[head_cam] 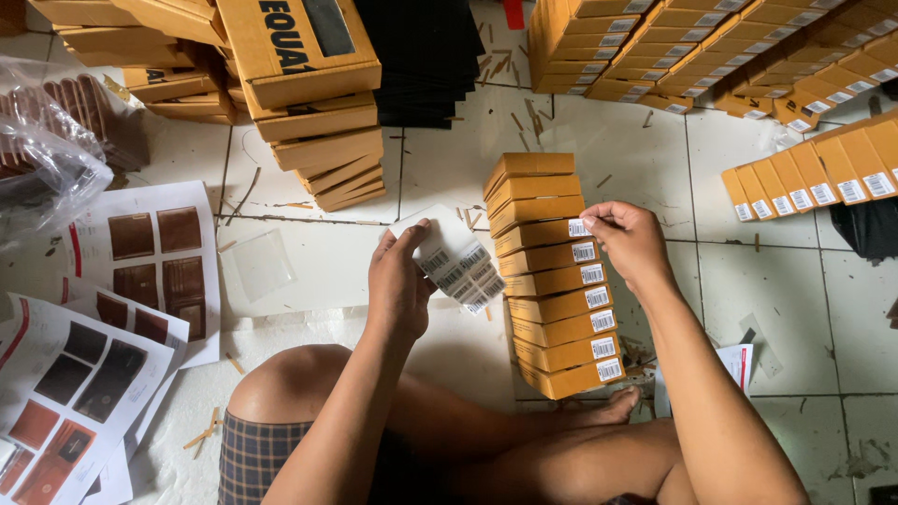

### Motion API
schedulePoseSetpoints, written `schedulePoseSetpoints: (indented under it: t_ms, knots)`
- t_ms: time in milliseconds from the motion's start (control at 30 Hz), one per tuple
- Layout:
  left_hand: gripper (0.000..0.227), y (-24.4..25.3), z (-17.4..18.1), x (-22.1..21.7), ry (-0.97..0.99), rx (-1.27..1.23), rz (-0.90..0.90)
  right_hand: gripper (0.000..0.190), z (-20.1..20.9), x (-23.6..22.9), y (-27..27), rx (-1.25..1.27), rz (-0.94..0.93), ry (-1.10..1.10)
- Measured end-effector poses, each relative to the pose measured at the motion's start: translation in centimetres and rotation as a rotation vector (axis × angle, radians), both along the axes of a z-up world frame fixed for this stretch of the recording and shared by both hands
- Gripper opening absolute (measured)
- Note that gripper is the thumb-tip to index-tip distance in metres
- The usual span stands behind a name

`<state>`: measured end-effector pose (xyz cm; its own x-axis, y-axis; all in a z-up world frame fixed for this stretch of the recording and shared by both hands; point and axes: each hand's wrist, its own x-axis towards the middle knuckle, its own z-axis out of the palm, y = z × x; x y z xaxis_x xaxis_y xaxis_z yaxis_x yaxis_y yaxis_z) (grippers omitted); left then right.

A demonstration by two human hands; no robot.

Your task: The person labels a stack of boxes by peeling barcode stickers from a sheet and applying them to the sides of individual boxes in the stack.

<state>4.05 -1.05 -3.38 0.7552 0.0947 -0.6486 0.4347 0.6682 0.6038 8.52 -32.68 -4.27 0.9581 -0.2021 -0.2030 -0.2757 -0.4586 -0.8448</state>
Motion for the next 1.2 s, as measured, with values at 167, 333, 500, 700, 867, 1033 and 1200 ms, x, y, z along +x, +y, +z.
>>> schedulePoseSetpoints:
  t_ms: [167, 333, 500, 700, 867, 1033, 1200]
  knots:
    - [0.047, 0.1, 0.2, 0.0, -0.008, 0.003, -0.012, 0.014, 0.5, -0.2, 0.4, 0.009, -0.006, 0.025]
    - [0.049, 0.2, 1.6, -0.2, -0.017, 0.006, -0.023, 0.012, -1.3, 0.3, -0.1, -0.052, -0.008, -0.004]
    - [0.049, 0.2, 1.9, -0.1, -0.012, 0.009, -0.022, 0.011, -0.5, -0.1, 0.4, -0.157, -0.001, -0.015]
    - [0.049, 0.0, 0.6, -0.2, -0.013, 0.010, -0.033, 0.018, 2.3, -1.5, 2.7, -0.404, -0.045, -0.014]
    - [0.045, -0.3, 0.8, -0.2, -0.030, -0.005, -0.046, 0.070, 1.9, -1.2, 2.2, -0.307, -0.099, -0.094]
    - [0.044, -1.0, 2.1, -0.5, -0.064, 0.035, -0.069, 0.041, 6.1, -2.9, 5.5, -0.316, 0.036, -0.300]
    - [0.033, -2.3, 2.9, -1.0, -0.111, 0.056, -0.097, 0.027, 9.1, -6.2, 12.3, -0.287, 0.412, -0.597]
